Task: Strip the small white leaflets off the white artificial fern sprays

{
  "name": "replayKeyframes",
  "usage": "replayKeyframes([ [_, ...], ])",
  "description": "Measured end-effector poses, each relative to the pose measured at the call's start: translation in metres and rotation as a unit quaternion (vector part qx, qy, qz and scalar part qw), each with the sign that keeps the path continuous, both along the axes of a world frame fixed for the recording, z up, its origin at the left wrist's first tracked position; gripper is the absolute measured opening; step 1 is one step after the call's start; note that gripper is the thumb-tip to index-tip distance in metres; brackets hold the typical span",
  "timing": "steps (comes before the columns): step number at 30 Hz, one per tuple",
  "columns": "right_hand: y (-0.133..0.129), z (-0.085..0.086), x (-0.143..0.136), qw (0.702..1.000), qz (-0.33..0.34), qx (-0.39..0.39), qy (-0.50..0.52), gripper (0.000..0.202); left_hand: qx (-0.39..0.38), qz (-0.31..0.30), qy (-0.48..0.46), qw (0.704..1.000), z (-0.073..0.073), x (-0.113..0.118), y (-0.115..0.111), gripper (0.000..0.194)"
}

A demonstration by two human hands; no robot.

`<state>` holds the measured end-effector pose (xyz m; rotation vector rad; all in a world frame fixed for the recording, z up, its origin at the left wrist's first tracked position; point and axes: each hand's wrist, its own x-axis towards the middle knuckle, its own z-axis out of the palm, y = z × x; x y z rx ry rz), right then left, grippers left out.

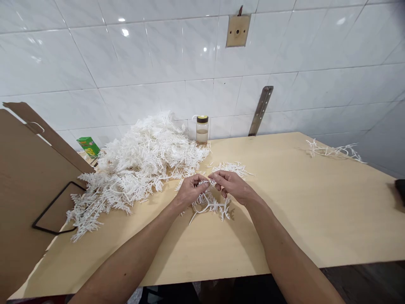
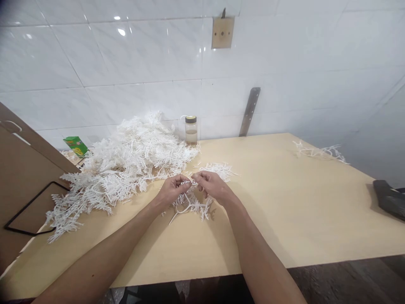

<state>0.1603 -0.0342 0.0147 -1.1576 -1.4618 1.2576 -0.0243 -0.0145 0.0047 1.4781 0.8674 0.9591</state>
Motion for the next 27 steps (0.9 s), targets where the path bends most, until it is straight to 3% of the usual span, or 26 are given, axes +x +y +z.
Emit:
replayKeyframes([
  [3,-0.002,0.002,0.000,0.999,0.030,-0.016,-0.041,0.043,0.006,0.001,0.026,1.000,0.004,0.000,-0.003,0.035],
  [7,0.000,-0.001,0.001,0.999,0.020,-0.025,-0.040,0.038,0.003,0.045,0.025,0.999,0.006,-0.001,-0.004,0.037],
  [15,0.000,-0.002,0.003,0.998,0.050,-0.017,0.016,0.038,-0.174,0.072,-0.111,0.976,0.006,-0.004,0.001,0.042],
  [22,-0.003,0.002,0.005,0.997,0.068,-0.020,-0.015,0.043,-0.111,0.029,-0.068,0.991,0.012,-0.003,-0.002,0.028],
  [27,0.000,-0.002,0.006,0.992,0.105,-0.061,0.027,0.040,-0.042,0.046,-0.001,0.998,0.011,-0.002,-0.002,0.024],
])
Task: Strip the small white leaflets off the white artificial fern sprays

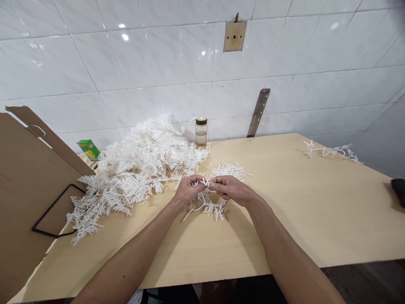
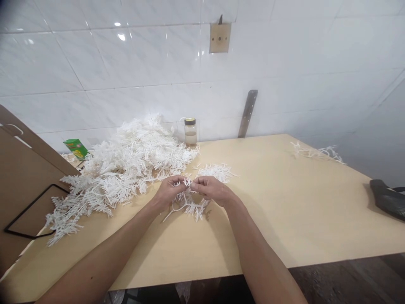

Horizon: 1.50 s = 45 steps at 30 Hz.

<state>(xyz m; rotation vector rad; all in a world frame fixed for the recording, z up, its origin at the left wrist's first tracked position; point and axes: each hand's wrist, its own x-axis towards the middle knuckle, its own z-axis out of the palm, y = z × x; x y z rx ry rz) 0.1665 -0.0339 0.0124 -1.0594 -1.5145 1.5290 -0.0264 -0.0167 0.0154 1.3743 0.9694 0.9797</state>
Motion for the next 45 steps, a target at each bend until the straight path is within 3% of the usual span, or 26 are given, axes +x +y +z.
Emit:
replayKeyframes([
  [4,0.004,-0.005,-0.002,0.999,-0.032,-0.004,-0.009,0.037,0.031,0.041,0.031,0.998,-0.003,0.000,0.001,0.024],
  [10,0.008,-0.011,-0.013,0.992,-0.121,0.010,0.028,0.038,-0.026,0.087,0.014,0.996,-0.008,0.000,0.003,0.029],
  [18,0.010,-0.014,-0.021,0.979,-0.186,-0.014,0.076,0.041,-0.053,0.027,-0.044,0.997,-0.009,-0.002,0.008,0.033],
  [20,0.010,-0.015,-0.022,0.978,-0.196,-0.014,0.070,0.040,0.001,0.024,-0.011,1.000,-0.009,-0.004,0.009,0.033],
  [22,0.010,-0.016,-0.023,0.977,-0.203,-0.011,0.059,0.039,0.111,0.047,0.066,0.990,-0.011,-0.006,0.011,0.028],
  [26,0.011,-0.019,-0.026,0.973,-0.230,0.009,0.029,0.034,0.367,0.092,0.235,0.895,-0.014,-0.011,0.015,0.021],
  [28,0.010,-0.019,-0.028,0.972,-0.234,0.021,0.020,0.033,0.427,0.091,0.266,0.859,-0.015,-0.012,0.015,0.022],
  [29,0.010,-0.019,-0.028,0.973,-0.229,0.025,0.019,0.032,0.433,0.090,0.272,0.855,-0.015,-0.012,0.014,0.026],
  [31,0.009,-0.018,-0.029,0.979,-0.203,0.023,0.025,0.032,0.394,0.097,0.267,0.874,-0.013,-0.010,0.012,0.036],
  [33,0.007,-0.017,-0.029,0.984,-0.174,0.012,0.041,0.033,0.307,0.110,0.232,0.916,-0.010,-0.009,0.011,0.042],
  [37,0.006,-0.017,-0.029,0.985,-0.153,-0.005,0.075,0.038,0.122,0.099,0.098,0.983,-0.005,-0.007,0.010,0.035],
  [40,0.007,-0.020,-0.030,0.986,-0.154,-0.016,0.067,0.039,0.023,0.058,-0.005,0.998,-0.002,-0.004,0.008,0.032],
  [45,0.007,-0.020,-0.032,0.983,-0.166,-0.048,0.064,0.043,-0.086,0.000,-0.112,0.990,0.000,0.000,0.001,0.036],
])
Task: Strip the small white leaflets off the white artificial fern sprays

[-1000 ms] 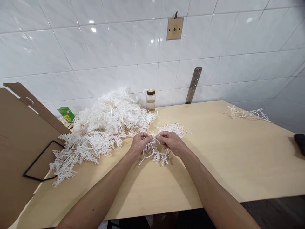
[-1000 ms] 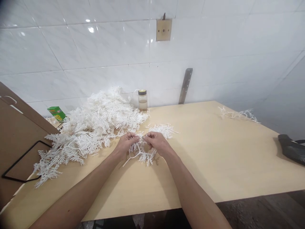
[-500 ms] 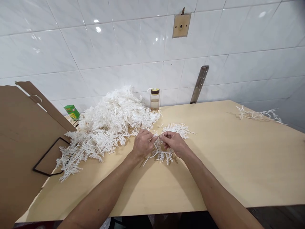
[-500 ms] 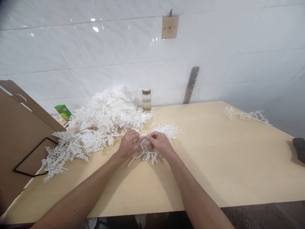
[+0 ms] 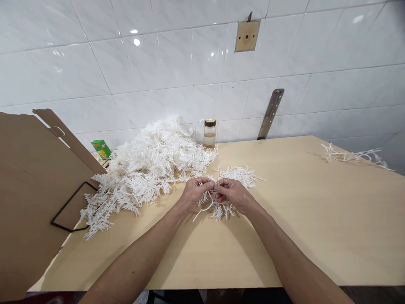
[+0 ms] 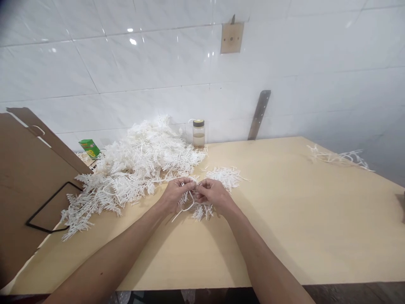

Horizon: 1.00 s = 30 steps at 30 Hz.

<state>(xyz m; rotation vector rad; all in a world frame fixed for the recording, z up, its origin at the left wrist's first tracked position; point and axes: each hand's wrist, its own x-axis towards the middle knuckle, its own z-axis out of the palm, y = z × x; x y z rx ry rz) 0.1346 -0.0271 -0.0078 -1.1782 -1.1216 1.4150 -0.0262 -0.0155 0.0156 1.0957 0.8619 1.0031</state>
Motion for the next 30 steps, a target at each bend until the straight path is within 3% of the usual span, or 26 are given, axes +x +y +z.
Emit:
replayKeyframes([
  [6,-0.002,0.003,0.004,0.998,0.046,0.036,-0.002,0.042,-0.023,-0.020,-0.019,0.999,0.001,-0.005,0.004,0.041],
  [9,-0.002,0.002,0.003,0.998,0.035,0.048,-0.029,0.042,0.005,-0.032,0.008,0.999,0.001,-0.006,0.006,0.040],
  [12,-0.002,0.000,0.002,0.996,0.029,0.061,-0.062,0.041,0.042,-0.014,0.046,0.998,-0.001,-0.006,0.006,0.038],
  [16,-0.004,0.006,0.010,0.989,0.075,0.087,-0.094,0.038,0.019,0.005,0.059,0.998,-0.001,-0.006,0.007,0.041],
  [21,-0.006,0.019,0.024,0.977,-0.007,0.162,-0.136,0.040,0.033,-0.051,0.103,0.993,0.002,-0.008,0.004,0.040],
  [25,-0.009,0.023,0.022,0.961,0.026,0.183,-0.207,0.033,0.052,-0.101,0.160,0.980,0.002,-0.008,0.002,0.039],
  [30,-0.009,0.022,0.020,0.960,0.021,0.164,-0.224,0.026,0.054,-0.075,0.172,0.981,0.001,-0.007,0.002,0.038],
])
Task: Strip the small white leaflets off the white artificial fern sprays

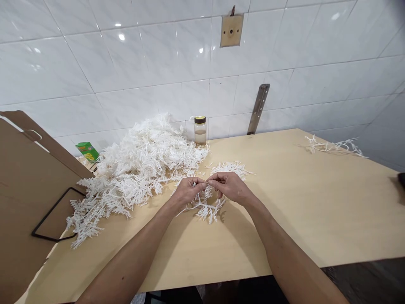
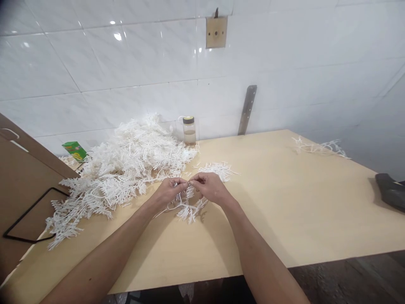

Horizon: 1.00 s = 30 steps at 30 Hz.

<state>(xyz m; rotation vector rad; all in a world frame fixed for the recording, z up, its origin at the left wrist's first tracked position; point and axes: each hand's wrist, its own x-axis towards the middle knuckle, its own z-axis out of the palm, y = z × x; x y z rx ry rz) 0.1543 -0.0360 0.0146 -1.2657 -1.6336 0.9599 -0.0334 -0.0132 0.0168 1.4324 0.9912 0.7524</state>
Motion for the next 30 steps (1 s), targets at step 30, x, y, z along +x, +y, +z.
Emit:
replayKeyframes([
  [30,-0.0004,-0.0020,-0.0036,0.979,-0.022,0.080,-0.186,0.017,0.116,-0.019,0.096,0.988,0.0015,-0.0014,0.0020,0.023],
])
